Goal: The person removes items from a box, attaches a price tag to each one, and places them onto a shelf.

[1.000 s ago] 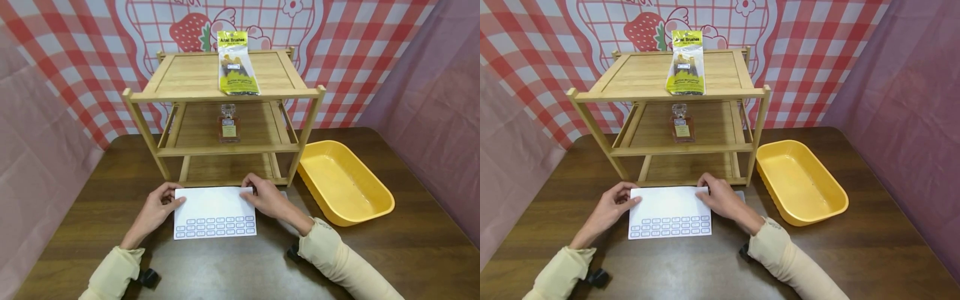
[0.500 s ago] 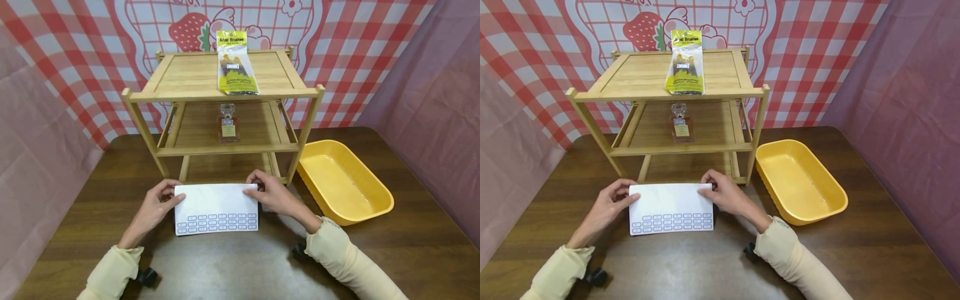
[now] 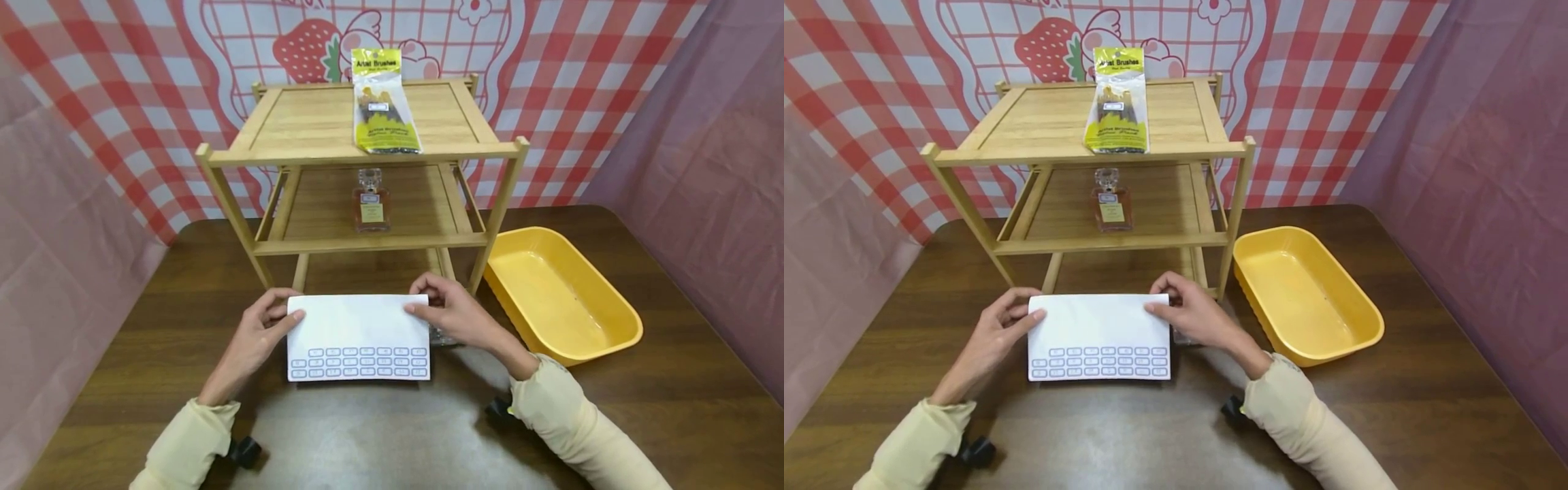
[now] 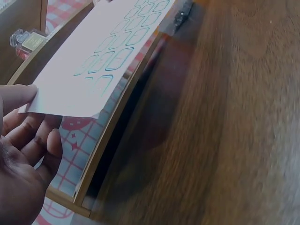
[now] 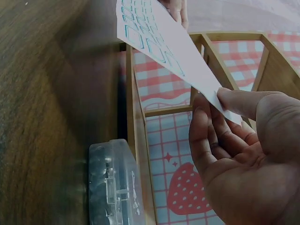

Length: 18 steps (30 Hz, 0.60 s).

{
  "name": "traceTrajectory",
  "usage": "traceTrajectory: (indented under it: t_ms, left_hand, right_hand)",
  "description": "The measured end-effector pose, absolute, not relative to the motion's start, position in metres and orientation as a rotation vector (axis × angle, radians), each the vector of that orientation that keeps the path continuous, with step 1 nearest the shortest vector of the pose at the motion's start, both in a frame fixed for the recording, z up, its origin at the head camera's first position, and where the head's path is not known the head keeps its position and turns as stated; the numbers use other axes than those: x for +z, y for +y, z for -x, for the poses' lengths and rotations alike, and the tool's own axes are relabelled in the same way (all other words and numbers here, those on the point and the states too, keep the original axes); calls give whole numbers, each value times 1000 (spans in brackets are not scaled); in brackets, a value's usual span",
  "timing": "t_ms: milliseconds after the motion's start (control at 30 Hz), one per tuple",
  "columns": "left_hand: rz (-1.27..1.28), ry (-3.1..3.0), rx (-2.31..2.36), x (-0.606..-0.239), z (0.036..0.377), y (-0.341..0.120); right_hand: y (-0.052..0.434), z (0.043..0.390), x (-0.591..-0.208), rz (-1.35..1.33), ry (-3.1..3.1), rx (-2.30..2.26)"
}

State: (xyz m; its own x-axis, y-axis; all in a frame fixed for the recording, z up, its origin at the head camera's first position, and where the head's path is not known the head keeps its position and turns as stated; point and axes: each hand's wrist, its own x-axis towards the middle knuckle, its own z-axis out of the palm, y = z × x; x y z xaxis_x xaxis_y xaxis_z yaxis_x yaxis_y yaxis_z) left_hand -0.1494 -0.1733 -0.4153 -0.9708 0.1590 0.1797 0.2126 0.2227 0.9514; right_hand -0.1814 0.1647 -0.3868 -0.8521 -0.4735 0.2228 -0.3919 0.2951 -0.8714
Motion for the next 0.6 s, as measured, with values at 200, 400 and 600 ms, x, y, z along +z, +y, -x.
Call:
traceTrajectory:
  t_ms: [200,400,600]
  left_hand:
    - [315,-2377,-1993,-411,146,-167]
    - [297,-2348,-2075,-409,143,-160]
    - [462,-2290,-2153,-410,140,-157]
  right_hand:
    - [169,180,-382,825,2418,-1675]
    - [174,181,-379,805,2425,-1732]
    - [178,179,-375,793,2421,-1854]
